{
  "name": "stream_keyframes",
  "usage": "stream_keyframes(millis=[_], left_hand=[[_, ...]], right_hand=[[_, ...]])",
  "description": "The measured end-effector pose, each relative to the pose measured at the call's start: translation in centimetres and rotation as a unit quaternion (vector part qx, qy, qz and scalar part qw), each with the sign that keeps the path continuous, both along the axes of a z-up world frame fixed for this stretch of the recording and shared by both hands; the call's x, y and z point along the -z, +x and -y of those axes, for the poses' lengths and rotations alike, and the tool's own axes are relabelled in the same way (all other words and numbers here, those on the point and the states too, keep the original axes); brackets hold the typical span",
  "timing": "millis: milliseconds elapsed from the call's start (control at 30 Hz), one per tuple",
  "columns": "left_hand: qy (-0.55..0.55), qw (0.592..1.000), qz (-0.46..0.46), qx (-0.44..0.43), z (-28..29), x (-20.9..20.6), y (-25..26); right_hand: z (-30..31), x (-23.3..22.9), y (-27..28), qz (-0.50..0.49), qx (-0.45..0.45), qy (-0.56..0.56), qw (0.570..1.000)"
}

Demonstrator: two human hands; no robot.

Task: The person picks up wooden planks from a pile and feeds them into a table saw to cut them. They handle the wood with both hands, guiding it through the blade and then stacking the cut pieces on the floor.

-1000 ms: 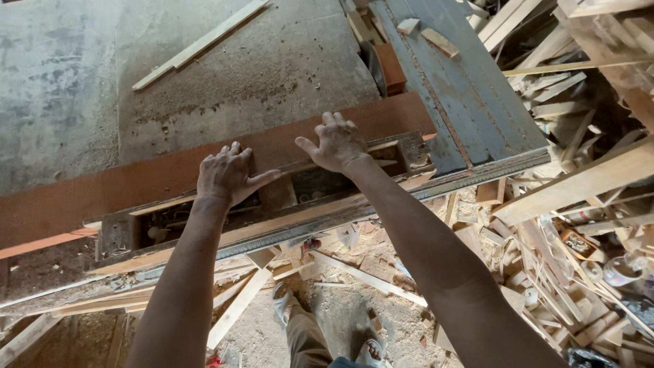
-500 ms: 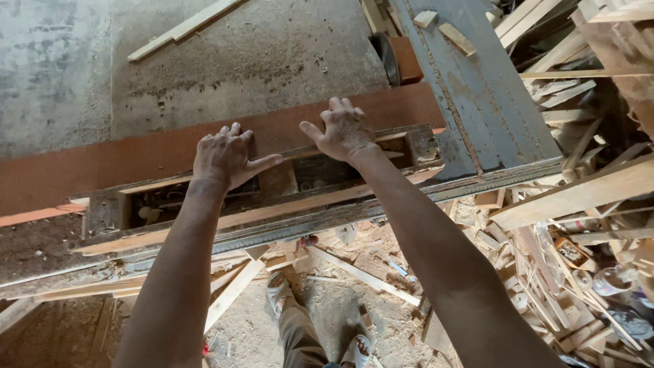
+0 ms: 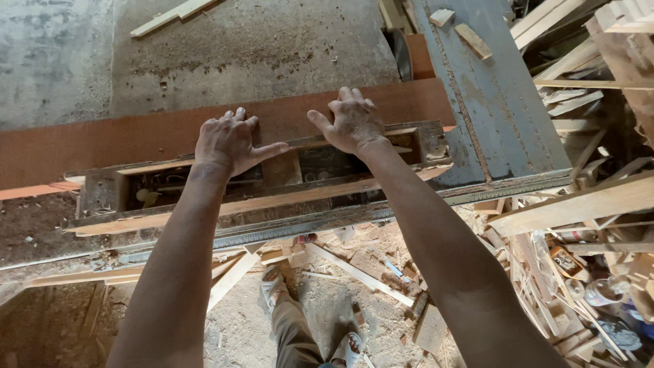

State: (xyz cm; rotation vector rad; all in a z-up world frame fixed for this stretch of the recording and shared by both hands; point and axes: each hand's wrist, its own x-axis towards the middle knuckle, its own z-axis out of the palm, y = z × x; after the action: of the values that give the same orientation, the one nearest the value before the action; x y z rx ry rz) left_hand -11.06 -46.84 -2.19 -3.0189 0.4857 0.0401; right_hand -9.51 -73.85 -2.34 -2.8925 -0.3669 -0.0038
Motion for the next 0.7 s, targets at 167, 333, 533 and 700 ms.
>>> stream_keyframes(millis=[167,333,533,700], left_hand=[[0.012,1.0,-0.001,-0.006,0.2,-0.3,-0.1],[0.009,1.0,0.005,-0.001,0.3,-0.4,-0.1],[0.013,1.0,0.005,-0.004,0.2,-0.1,-0.2],[0.011,1.0,0.003,-0.002,0.3,-0.1,-0.1]], right_hand=[[0.0,-0.9,-0.5,0.008,0.0,0.005,1.0],[0.1,0.3,0.0,0.012,0.003,-0.002,1.0],[0.3,1.9,1.4,0.036,0.012,-0.009,0.999],[0.4,2.3,1.5,0.037,0.018,-0.007,0.999]])
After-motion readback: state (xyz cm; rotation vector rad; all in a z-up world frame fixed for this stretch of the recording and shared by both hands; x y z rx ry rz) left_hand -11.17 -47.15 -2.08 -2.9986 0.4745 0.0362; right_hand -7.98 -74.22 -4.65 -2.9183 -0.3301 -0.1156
